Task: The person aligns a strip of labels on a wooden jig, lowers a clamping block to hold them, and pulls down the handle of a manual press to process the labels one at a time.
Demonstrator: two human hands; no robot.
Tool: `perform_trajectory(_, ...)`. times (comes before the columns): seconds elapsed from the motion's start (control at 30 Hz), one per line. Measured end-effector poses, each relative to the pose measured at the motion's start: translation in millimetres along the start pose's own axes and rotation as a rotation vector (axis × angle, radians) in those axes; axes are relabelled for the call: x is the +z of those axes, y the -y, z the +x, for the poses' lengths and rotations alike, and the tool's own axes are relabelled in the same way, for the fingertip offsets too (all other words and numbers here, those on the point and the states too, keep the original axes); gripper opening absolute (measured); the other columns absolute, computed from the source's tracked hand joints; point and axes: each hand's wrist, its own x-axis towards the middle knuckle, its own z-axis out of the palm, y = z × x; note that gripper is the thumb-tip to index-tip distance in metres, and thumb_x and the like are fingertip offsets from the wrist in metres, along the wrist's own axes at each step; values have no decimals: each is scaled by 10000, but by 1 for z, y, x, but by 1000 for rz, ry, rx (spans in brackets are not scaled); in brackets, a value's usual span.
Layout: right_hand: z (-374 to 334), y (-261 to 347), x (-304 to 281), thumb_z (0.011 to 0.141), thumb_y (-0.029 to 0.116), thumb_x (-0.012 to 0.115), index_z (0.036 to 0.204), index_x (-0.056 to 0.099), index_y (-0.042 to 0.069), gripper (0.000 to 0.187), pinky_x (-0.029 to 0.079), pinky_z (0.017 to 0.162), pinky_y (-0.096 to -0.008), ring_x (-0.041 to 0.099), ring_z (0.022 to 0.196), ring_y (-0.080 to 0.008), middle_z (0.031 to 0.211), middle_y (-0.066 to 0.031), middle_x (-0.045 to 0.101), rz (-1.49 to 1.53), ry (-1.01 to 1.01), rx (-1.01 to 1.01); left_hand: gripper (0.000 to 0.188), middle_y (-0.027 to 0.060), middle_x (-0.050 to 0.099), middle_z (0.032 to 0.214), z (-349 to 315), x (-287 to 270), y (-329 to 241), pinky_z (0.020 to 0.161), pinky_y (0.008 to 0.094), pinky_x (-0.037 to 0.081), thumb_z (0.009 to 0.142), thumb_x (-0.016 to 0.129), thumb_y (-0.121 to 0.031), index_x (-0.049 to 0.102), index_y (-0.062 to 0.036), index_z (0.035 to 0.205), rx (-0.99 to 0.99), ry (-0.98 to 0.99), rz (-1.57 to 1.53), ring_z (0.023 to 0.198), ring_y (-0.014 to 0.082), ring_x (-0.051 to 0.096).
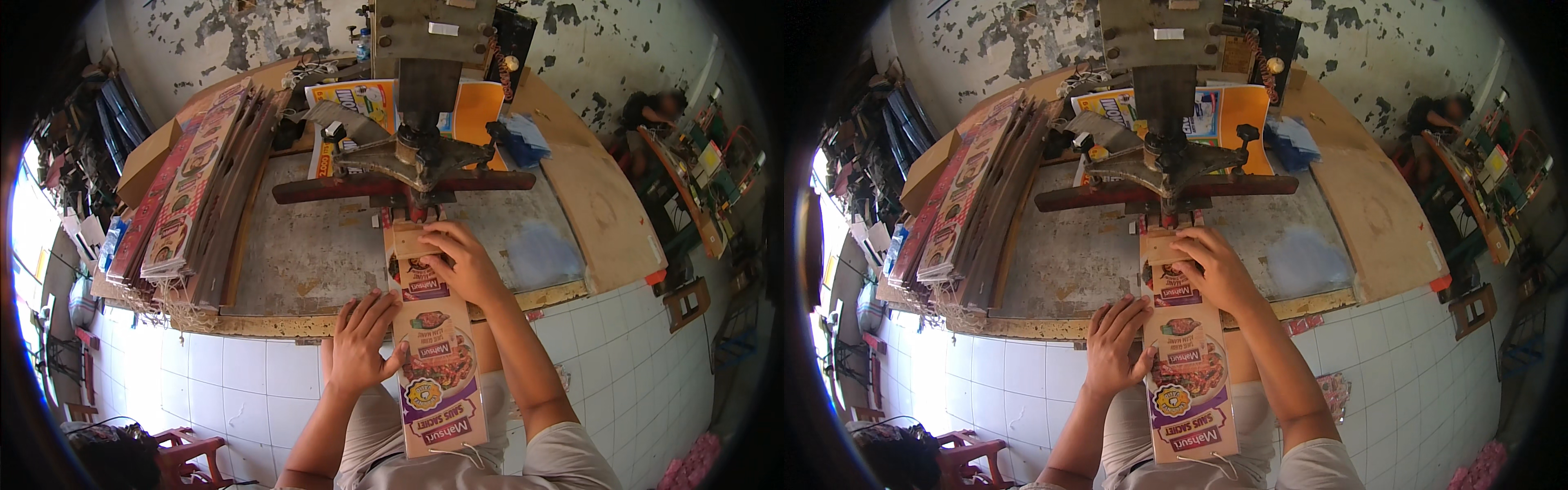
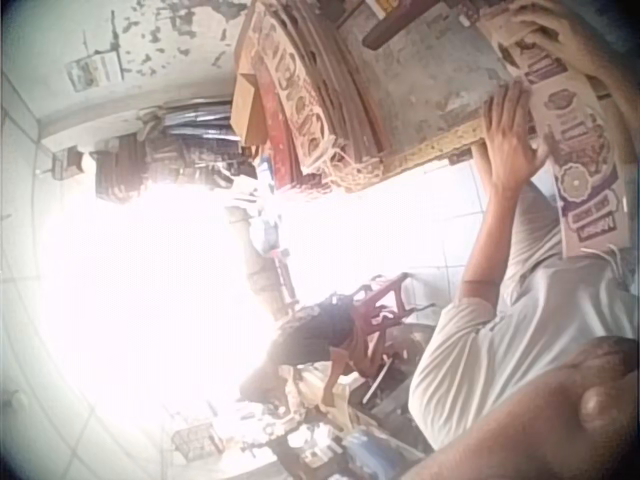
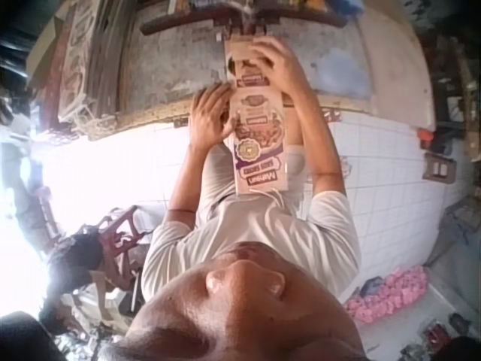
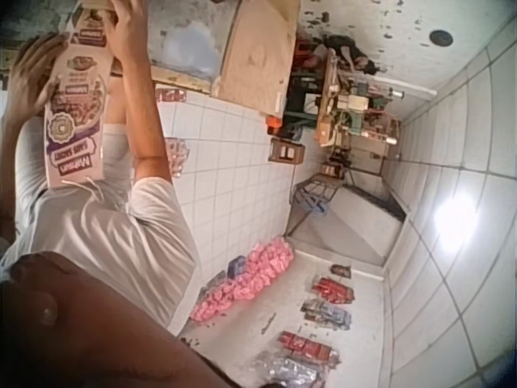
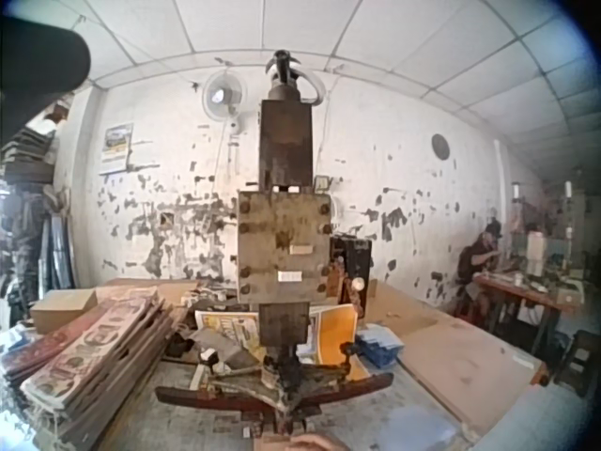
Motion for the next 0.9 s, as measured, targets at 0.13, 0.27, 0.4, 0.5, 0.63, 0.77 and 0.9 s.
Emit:
perform_trajectory(0.13,1,-1,-1,948,117,869,1287,758,42,365,576,1087,-471,656,1308,-339,1404,-87,685,-10,0,-5,595,108,679,1560,0,0,1,1251,566,390,998,630,-478,714,-68,1422,5,-2,-3,1476,353,601)
perform_trajectory(0.27,2,2,-2,965,136,859,1279,759,44,342,572,1079,-477,657,1305,-342,1392,-96,693,-14,-13,-27,595,108,682,1556,0,-1,0,1244,564,395,1011,613,-489,719,-64,1413,5,-1,-2,1472,352,604)
perform_trajectory(0.4,-4,-12,-7,1011,144,804,1240,760,44,253,573,1026,-494,664,1264,-358,1328,-131,712,-35,-152,15,600,109,687,1552,2,-1,0,1239,559,400,1022,596,-501,724,-59,1407,6,6,5,1469,350,609)
perform_trajectory(0.5,-11,-27,-12,1003,105,758,1208,760,49,213,557,1008,-513,659,1225,-385,1269,-154,717,-83,-271,290,606,89,663,1587,2,-4,-2,1251,569,411,963,706,-425,696,-88,1468,3,32,8,1504,338,584)
perform_trajectory(0.63,-16,-31,-2,948,64,732,1227,762,63,281,503,1088,-535,631,1246,-409,1316,-151,690,-216,-168,248,592,95,680,1567,1,-3,-1,1244,553,413,995,652,-456,712,-73,1443,4,8,17,1484,342,600)
perform_trajectory(0.77,-17,-29,3,967,104,719,1291,769,80,328,481,1134,-534,596,1346,-369,1409,-131,647,-350,-69,208,611,113,703,1531,2,-2,-3,1234,548,404,1059,559,-523,727,-53,1412,0,-9,10,1459,357,618)
perform_trajectory(0.9,-17,-29,3,971,117,714,1310,764,77,345,482,1138,-526,597,1347,-361,1403,-131,651,-400,-71,189,615,121,704,1525,4,-2,-4,1234,554,403,1062,555,-525,723,-50,1415,1,-6,6,1459,366,618)
